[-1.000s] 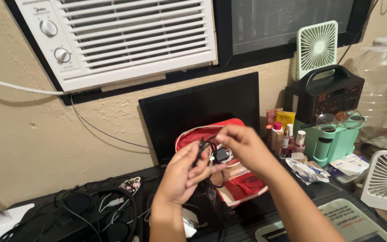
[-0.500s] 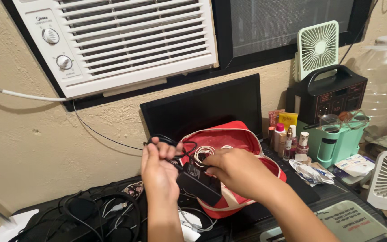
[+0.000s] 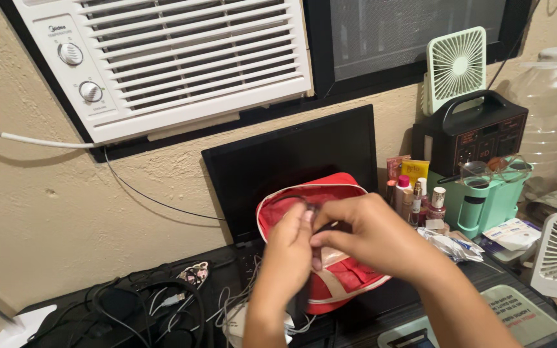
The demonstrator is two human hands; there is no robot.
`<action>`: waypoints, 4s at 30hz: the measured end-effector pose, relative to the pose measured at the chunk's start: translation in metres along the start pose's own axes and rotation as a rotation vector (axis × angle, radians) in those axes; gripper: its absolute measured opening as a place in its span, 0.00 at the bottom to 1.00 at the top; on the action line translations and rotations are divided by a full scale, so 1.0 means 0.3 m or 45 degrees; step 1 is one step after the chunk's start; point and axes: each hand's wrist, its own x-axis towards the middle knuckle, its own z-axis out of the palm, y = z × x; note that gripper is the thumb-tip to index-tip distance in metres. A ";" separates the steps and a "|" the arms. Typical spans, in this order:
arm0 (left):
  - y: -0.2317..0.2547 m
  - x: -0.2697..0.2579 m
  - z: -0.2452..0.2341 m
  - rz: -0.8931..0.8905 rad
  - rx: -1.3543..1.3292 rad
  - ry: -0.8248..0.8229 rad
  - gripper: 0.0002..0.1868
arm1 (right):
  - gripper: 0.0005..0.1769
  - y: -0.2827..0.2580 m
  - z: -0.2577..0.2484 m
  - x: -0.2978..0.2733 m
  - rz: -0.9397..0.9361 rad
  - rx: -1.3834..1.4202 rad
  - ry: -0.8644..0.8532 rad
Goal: The person organizes various cables and electronic accessories on a desk. They coil white and black cables, place them into a red first-aid kit, and arrange a power adapter and headphones on a stand. The person also tidies up the remaining cables on the desk surface.
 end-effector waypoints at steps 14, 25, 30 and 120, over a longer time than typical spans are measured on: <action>-0.107 0.028 -0.073 0.122 -0.745 -0.306 0.17 | 0.13 0.128 0.023 0.050 -0.079 0.866 -0.037; 0.017 0.007 0.031 0.310 0.032 0.699 0.07 | 0.12 0.063 0.105 0.023 -0.374 -0.418 0.328; 0.061 -0.004 0.030 0.210 0.137 0.818 0.08 | 0.14 0.036 0.155 0.033 -0.455 -0.640 0.591; -0.363 0.375 0.079 0.447 1.704 0.234 0.19 | 0.08 0.762 0.107 0.125 0.597 -0.091 0.461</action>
